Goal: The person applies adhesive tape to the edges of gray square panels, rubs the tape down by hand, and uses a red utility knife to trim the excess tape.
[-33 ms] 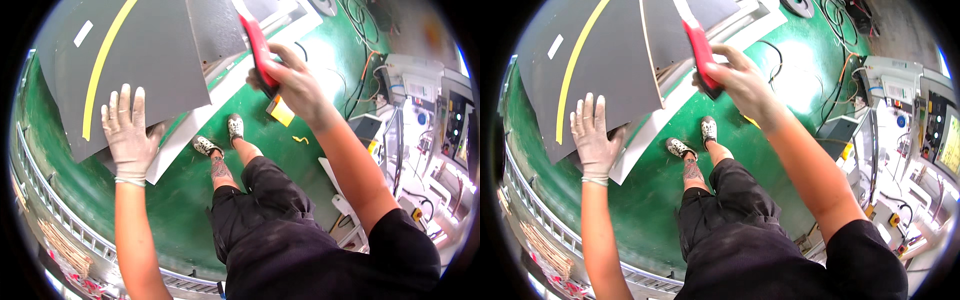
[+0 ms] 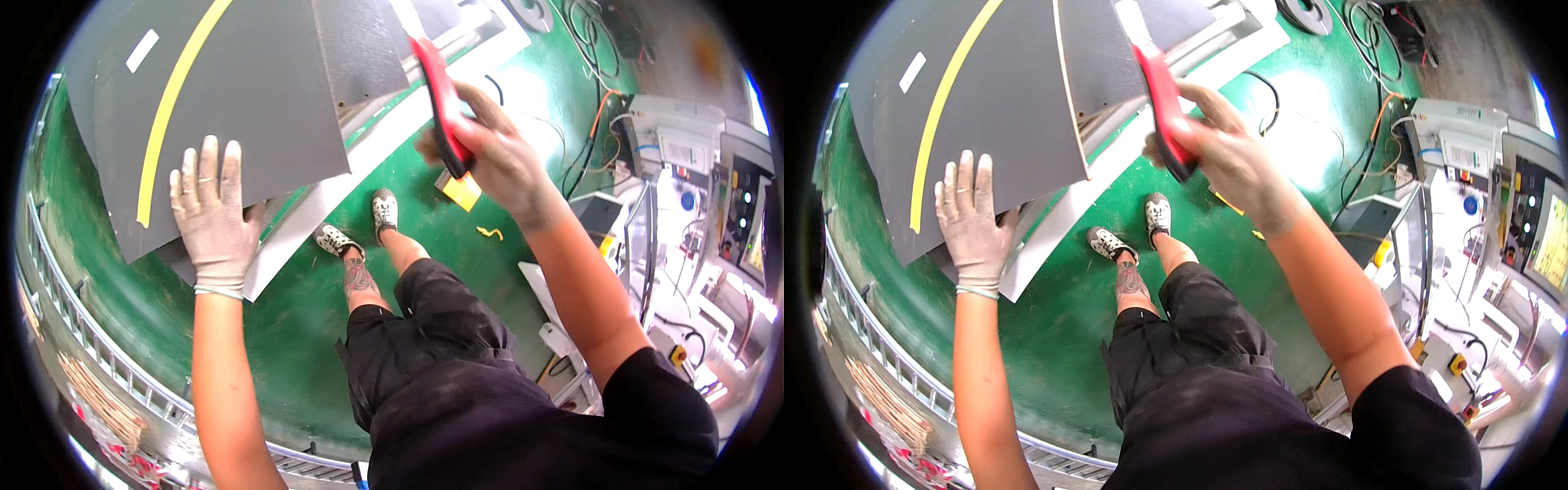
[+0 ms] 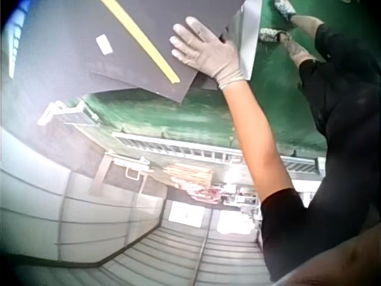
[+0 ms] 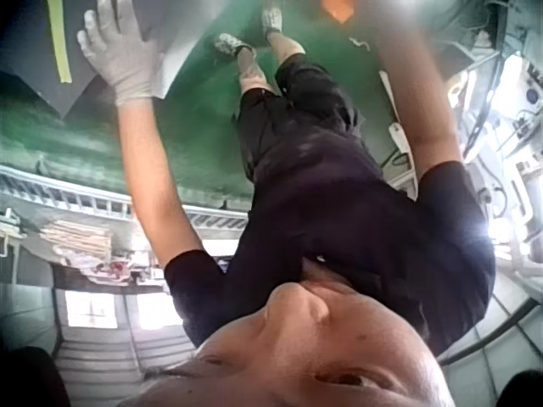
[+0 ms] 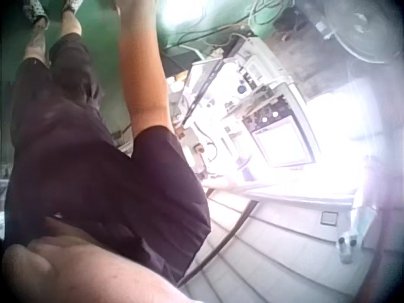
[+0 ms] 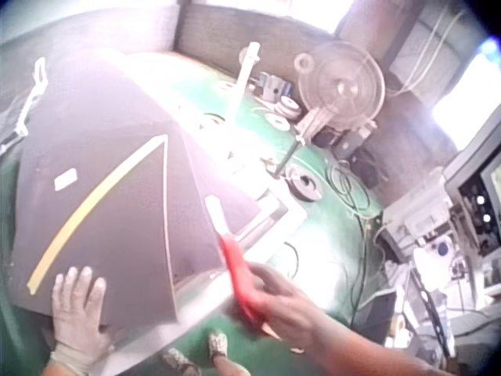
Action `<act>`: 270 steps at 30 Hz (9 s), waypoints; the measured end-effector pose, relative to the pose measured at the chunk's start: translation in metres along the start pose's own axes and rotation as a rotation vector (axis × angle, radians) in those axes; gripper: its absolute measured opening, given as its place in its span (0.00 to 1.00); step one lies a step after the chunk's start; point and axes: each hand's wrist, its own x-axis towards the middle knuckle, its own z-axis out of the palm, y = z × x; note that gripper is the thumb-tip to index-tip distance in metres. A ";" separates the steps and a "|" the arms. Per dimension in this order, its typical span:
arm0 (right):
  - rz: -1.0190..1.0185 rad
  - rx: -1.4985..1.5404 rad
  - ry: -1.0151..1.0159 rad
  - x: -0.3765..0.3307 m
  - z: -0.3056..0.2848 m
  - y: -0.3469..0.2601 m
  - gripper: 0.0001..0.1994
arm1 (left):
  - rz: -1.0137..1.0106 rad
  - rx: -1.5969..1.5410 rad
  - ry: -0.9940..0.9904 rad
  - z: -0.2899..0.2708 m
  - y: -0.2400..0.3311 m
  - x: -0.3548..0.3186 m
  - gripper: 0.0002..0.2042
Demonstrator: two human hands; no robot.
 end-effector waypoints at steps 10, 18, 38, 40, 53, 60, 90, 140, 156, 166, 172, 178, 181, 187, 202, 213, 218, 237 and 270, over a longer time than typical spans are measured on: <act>0.283 -0.824 -0.260 -0.010 0.027 -0.034 0.23 | -0.111 -0.067 0.150 0.008 0.006 0.010 0.42; 0.195 -2.009 -0.656 0.006 0.084 -0.073 0.18 | -0.135 0.021 0.074 0.003 0.008 0.016 0.50; 0.261 -2.275 -0.762 0.028 0.093 -0.063 0.13 | -0.106 -0.124 0.172 0.004 0.008 0.014 0.40; 0.306 -2.251 -0.780 0.032 0.097 -0.062 0.13 | -0.113 -0.136 0.190 0.006 0.008 0.015 0.39; 0.281 -2.294 -0.709 0.018 0.091 -0.066 0.15 | -0.116 -0.058 0.147 0.011 0.006 0.013 0.46; 0.343 -2.271 -0.653 0.013 0.087 -0.062 0.15 | -0.115 -0.170 0.177 0.006 0.009 0.014 0.43; 0.379 -2.083 -0.578 0.022 0.067 -0.031 0.11 | -0.131 -0.144 0.132 0.004 0.008 0.015 0.47; -0.007 -0.253 0.302 0.153 -0.031 -0.030 0.30 | -1.360 -2.417 0.223 0.004 0.130 0.009 0.13; -0.699 -1.508 -0.094 0.359 0.064 -0.107 0.26 | -1.451 -2.077 0.350 -0.022 0.081 -0.112 0.29; -0.513 -1.349 0.024 0.190 0.053 -0.014 0.29 | -1.743 -1.666 0.714 0.038 0.045 -0.113 0.29; -0.211 -1.139 0.125 0.102 0.006 0.024 0.13 | -1.557 -1.712 0.414 0.034 0.009 -0.158 0.29; 0.483 -0.515 0.060 0.023 0.012 0.047 0.28 | -1.385 -1.790 0.267 0.037 -0.031 -0.171 0.26; 0.553 -0.322 0.006 -0.007 0.024 0.051 0.27 | -1.446 -1.702 0.290 0.028 -0.047 -0.164 0.24; 0.286 -0.378 0.162 -0.091 0.043 0.053 0.25 | -1.242 -1.657 0.203 0.020 -0.069 -0.161 0.22; -0.416 0.399 1.125 -0.399 -0.012 0.125 0.30 | 0.128 -1.536 -0.435 -0.136 0.256 0.115 0.24; -0.514 0.882 1.850 -0.451 0.066 0.267 0.33 | 1.158 -0.931 -0.652 -0.116 0.579 0.067 0.27; -0.437 1.103 2.049 -0.384 0.040 0.318 0.39 | 1.315 -0.724 -0.678 -0.089 0.677 0.066 0.28; -0.646 1.167 1.945 -0.359 -0.041 0.181 0.12 | 2.104 -0.185 -0.034 -0.103 0.766 0.015 0.40; -0.490 1.447 2.208 -0.470 -0.166 0.250 0.10 | 1.871 -0.208 -0.130 -0.067 0.814 0.061 0.37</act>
